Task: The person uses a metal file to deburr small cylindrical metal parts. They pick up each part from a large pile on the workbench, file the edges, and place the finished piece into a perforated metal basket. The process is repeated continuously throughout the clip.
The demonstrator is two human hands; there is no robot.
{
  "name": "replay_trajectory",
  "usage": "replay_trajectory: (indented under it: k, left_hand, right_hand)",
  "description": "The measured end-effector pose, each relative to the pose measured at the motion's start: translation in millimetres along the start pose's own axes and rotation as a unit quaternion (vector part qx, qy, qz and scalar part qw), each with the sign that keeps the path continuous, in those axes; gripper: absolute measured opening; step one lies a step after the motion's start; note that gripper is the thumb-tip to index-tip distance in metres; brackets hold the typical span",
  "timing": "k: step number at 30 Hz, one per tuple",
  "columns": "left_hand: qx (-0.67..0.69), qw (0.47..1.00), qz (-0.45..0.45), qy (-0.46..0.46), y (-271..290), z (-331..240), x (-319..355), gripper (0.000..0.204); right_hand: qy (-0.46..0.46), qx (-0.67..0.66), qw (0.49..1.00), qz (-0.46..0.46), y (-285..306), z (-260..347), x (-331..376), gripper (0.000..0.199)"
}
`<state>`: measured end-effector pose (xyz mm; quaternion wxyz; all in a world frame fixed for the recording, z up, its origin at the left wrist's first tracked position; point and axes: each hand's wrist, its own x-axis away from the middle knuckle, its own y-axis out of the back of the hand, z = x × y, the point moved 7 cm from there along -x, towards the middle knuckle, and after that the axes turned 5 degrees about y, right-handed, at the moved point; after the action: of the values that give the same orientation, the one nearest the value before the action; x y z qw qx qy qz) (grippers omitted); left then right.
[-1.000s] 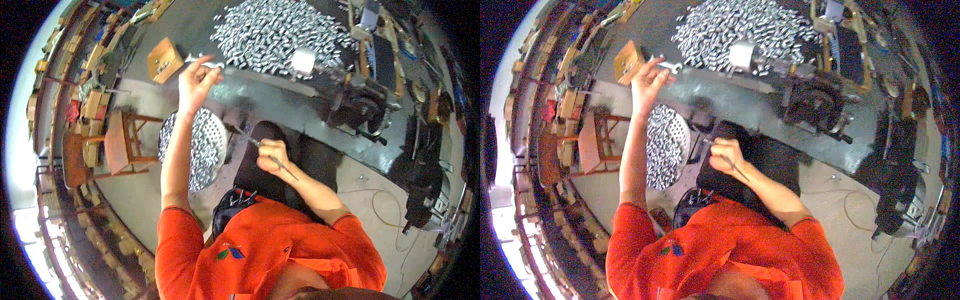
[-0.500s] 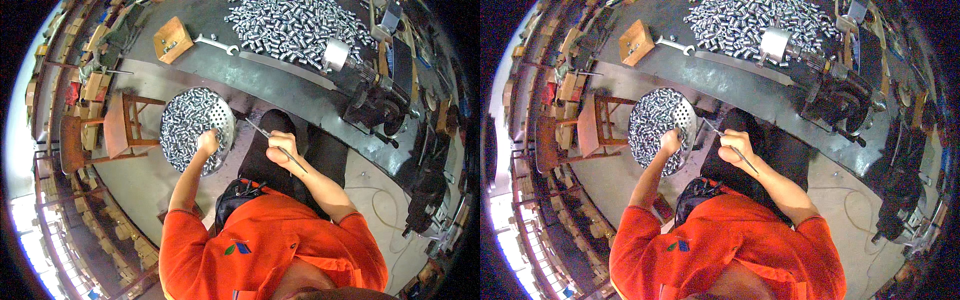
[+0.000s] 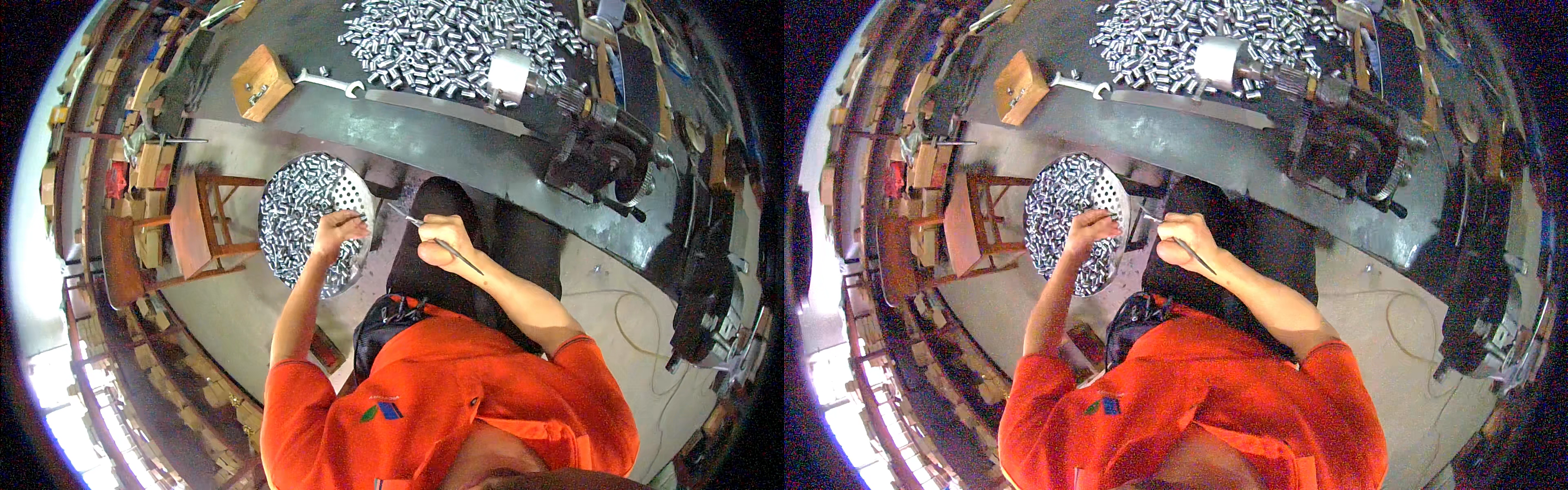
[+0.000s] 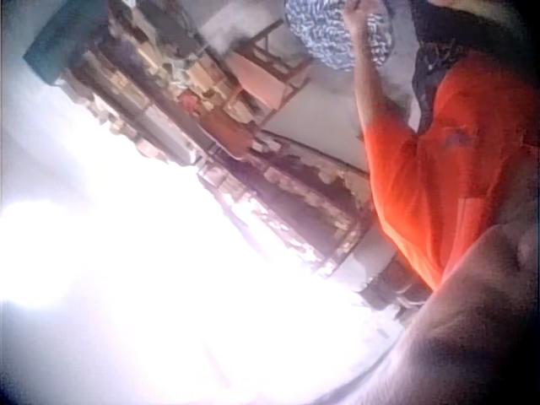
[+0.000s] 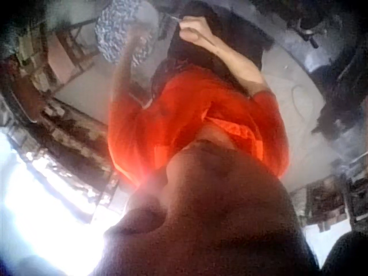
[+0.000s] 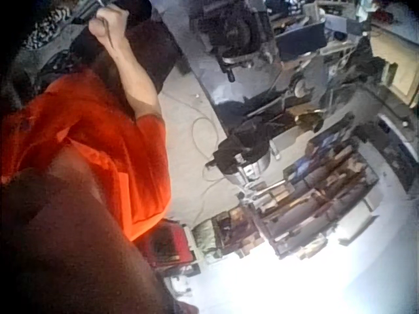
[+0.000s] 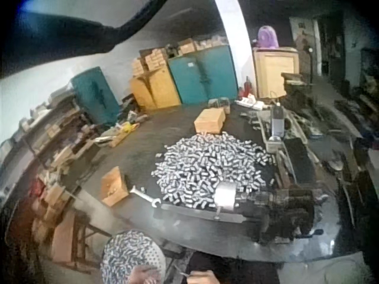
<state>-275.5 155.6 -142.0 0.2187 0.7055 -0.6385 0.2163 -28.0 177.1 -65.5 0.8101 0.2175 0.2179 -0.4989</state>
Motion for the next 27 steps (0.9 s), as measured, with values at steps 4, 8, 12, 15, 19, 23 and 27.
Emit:
replay_trajectory:
  k: [4,8,12,15,19,23,27]
  left_hand:
    - [0.234,0.962,0.14,-0.004,-52,-19,26,0.023]
    - [0.294,0.937,0.188,-0.014,-79,-16,27,0.021]
    - [0.256,0.946,0.197,-0.021,-85,-20,28,0.019]
    - [0.079,0.977,0.192,-0.053,-86,-38,32,0.018]
    - [-0.151,0.971,0.163,-0.089,-94,-64,40,0.018]
    - [-0.152,0.969,0.159,-0.112,-104,-75,42,0.022]
    - [-0.101,0.973,0.183,-0.101,-112,-70,41,0.022]
  right_hand:
    - [-0.002,0.008,0.999,0.046,-6,3,-1,0.022]
    - [-0.014,0.032,0.998,0.059,-5,2,0,0.021]
    - [-0.024,0.036,0.997,0.065,-7,-2,2,0.022]
    - [-0.029,0.045,0.993,0.107,-14,-8,5,0.023]
    - [-0.044,0.09,0.986,0.132,-18,-12,9,0.024]
    - [-0.029,0.042,0.995,0.085,-12,-12,7,0.024]
    - [-0.038,0.001,0.997,0.062,-9,-10,3,0.023]
